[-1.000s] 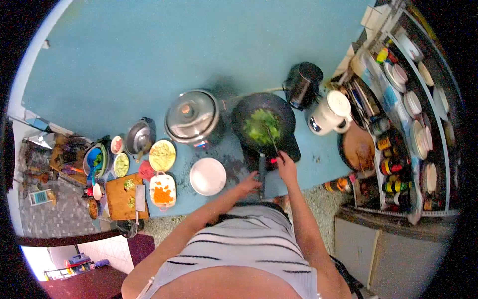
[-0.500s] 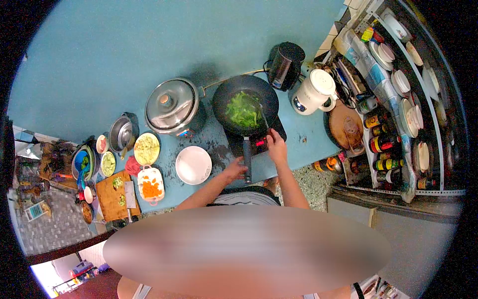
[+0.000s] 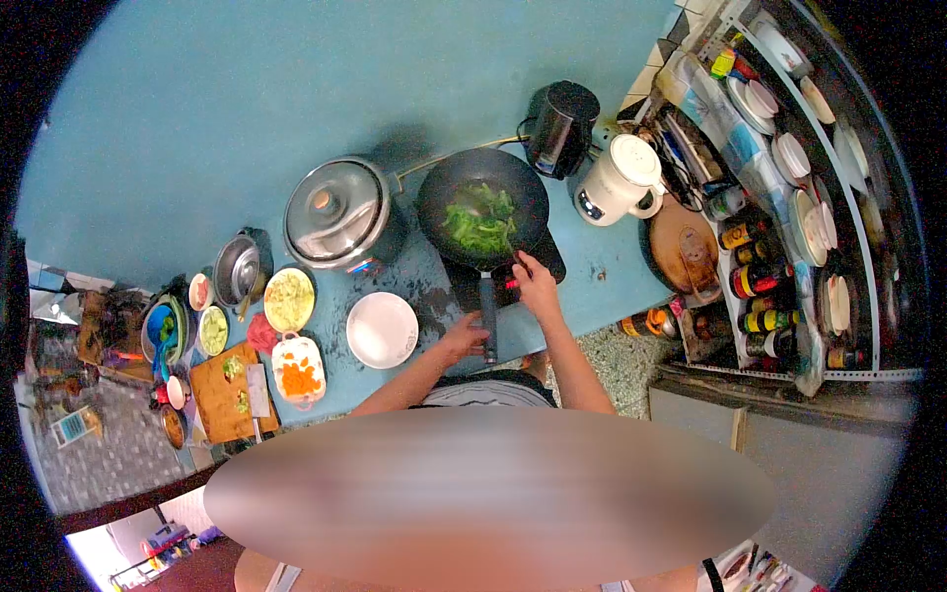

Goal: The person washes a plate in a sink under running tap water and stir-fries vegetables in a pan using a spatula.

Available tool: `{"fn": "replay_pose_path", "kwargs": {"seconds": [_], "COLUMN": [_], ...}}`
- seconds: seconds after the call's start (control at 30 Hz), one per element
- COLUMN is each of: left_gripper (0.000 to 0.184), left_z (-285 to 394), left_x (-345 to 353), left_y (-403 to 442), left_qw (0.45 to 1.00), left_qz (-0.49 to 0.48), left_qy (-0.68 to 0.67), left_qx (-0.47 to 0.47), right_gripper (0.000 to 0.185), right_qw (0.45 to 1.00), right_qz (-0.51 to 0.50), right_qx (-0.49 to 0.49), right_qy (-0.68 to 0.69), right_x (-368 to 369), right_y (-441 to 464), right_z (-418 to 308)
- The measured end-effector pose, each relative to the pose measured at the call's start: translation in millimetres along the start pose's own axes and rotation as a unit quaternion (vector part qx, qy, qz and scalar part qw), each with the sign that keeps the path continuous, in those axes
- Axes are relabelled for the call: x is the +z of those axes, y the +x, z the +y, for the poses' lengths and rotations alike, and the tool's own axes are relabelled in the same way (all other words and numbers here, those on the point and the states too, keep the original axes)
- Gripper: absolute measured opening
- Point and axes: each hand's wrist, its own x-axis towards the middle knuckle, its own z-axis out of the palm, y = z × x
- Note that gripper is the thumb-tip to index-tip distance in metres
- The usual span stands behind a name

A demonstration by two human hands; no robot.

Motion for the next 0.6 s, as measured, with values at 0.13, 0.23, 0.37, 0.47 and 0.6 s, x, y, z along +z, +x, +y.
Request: {"fn": "replay_pose_path", "kwargs": {"seconds": [0.13,0.23,0.37,0.47,0.6], "left_gripper": [0.061,0.061,0.06,0.059,0.059], "left_z": [7,-1,-10,-1,0], "left_x": [2,-2,-14,-9,-11], "left_y": [-5,3,14,5,3], "left_qw": [0.999,1.0,0.999,1.0,0.999], "left_qz": [0.016,0.001,-0.009,0.005,0.002], "left_qy": [0.024,-0.025,-0.029,-0.002,-0.042], "left_qx": [-0.015,-0.007,0.02,-0.001,-0.002], "right_gripper": [0.036,0.038,0.037,0.034,0.033], "right_qw": [0.993,0.992,0.992,0.98,0.976], "right_qz": [-0.033,0.014,0.036,0.042,0.029], "right_qx": [0.029,0.045,-0.009,-0.011,-0.066], "right_qy": [-0.107,-0.113,-0.119,-0.193,-0.206], "right_x": [3,2,1,7,17], "right_y": [4,4,17,21,24], "right_z": [2,-11,-20,-42,-31]}}
